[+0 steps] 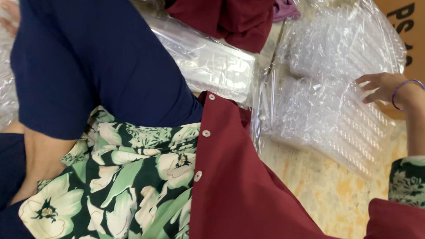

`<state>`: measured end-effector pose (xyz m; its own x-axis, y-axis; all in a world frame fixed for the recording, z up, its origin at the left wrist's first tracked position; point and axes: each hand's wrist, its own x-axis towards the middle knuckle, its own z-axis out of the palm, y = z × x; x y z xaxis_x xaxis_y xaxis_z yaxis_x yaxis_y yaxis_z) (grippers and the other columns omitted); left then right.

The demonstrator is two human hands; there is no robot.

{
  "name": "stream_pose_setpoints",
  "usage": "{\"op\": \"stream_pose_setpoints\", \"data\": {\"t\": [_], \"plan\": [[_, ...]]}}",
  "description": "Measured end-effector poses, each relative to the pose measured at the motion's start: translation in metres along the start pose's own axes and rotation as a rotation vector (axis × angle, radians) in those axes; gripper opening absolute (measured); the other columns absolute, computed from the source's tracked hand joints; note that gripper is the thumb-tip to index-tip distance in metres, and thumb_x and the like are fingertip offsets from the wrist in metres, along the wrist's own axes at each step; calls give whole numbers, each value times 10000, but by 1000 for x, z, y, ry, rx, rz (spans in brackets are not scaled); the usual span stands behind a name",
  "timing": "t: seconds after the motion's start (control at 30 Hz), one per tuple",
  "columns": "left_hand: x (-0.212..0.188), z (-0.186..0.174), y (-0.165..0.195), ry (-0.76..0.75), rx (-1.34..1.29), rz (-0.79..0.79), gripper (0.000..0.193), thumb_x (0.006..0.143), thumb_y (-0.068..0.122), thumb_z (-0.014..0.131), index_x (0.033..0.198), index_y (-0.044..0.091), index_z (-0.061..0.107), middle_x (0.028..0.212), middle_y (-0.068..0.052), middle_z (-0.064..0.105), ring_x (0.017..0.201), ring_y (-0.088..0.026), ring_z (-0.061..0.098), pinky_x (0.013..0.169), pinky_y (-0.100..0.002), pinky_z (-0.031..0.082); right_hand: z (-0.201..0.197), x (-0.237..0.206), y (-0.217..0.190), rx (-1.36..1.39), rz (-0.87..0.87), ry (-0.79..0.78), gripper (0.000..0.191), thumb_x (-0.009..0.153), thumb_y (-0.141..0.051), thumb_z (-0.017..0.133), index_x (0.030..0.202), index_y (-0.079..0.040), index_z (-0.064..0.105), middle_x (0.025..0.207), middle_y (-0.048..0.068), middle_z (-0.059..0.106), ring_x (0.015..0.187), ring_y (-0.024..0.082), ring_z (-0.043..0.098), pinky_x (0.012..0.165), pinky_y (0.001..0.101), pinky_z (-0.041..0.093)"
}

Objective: The person sits on the floor among piles of clear plastic cups and packs cups into clear plastic bags, filling a bag with cups and gathering and tying the bag closed, then starts filling another bag. Other workers around them perform the same packing work.

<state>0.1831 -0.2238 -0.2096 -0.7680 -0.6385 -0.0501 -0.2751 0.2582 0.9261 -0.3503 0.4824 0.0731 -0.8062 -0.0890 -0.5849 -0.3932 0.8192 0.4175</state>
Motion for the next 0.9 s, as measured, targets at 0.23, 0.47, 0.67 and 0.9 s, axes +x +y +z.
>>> {"op": "stream_pose_setpoints", "data": {"t": [0.23,0.47,0.67,0.9], "plan": [[3,-7,-12,92,-97,-6,295,1072,120,692,1332,-10,644,1308,-153,681,1262,-233,645,1118,-373,493,-26,-7,-97,206,-325,377,365,931,-345,715,1289,-289,748,1107,22,802,1013,231,758,946,379,569],[-17,-11,31,211,-93,29,259,1031,92,712,1270,-9,710,1179,-126,731,1087,-184,697,992,-314,543,89,95,-254,69,-260,164,1303,776,-709,738,1698,-147,9,1304,343,575,1132,501,632,1007,500,507],[-12,-10,49,370,57,83,172,1042,99,739,1191,14,756,1113,-90,757,985,-148,713,911,-283,554,67,81,-259,741,-195,209,519,879,-97,681,1396,-113,643,1087,255,819,881,306,788,806,392,622],[-4,10,65,414,-125,144,201,985,147,735,1151,38,770,1029,-67,774,870,-99,685,791,-267,540,-112,-25,-372,1395,-897,162,342,985,-30,639,1327,-49,641,1081,41,747,904,83,686,681,232,542]]}}
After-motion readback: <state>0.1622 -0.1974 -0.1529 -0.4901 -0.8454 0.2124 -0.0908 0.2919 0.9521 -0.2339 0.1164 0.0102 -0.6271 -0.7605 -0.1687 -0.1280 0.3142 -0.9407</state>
